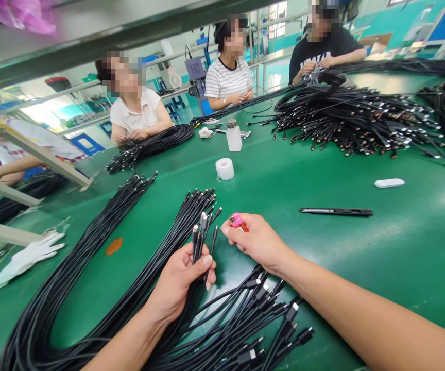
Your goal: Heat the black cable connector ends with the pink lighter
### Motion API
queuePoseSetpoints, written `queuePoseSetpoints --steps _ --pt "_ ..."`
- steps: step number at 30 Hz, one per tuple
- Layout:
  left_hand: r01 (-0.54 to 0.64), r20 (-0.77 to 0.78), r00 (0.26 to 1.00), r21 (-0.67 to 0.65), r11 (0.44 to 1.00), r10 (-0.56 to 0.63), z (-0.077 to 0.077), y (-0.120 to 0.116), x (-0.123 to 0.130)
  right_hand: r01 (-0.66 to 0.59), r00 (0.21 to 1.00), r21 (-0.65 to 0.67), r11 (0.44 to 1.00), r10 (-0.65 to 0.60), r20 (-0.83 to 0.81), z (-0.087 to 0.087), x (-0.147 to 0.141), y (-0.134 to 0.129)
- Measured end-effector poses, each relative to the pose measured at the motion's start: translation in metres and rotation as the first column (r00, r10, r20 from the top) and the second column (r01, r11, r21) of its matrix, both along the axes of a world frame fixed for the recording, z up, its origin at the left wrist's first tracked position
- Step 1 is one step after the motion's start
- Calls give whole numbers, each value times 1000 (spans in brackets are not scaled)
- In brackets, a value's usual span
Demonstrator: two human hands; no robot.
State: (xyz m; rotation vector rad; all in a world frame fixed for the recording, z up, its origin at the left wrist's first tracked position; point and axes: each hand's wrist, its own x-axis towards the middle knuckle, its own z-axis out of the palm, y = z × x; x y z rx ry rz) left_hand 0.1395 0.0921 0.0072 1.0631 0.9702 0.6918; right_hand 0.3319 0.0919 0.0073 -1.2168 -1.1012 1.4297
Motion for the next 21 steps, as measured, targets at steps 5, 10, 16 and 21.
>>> queuePoseSetpoints --steps 5,10,16,21 --pt "-6 21 1000 -3 1000 6 1 -1 1 -18 1000 19 1000 18 7 -1 0 0" --pt "-6 -8 1000 20 1000 7 3 -1 1 -9 1000 9 1000 8 9 0 -1 0" --pt "-24 -41 999 20 1000 25 3 -1 2 -28 999 -106 994 31 23 -3 -2 1" --pt "-16 -49 999 22 1000 17 2 -1 2 -7 1000 -82 997 5 -20 0 -3 -1"
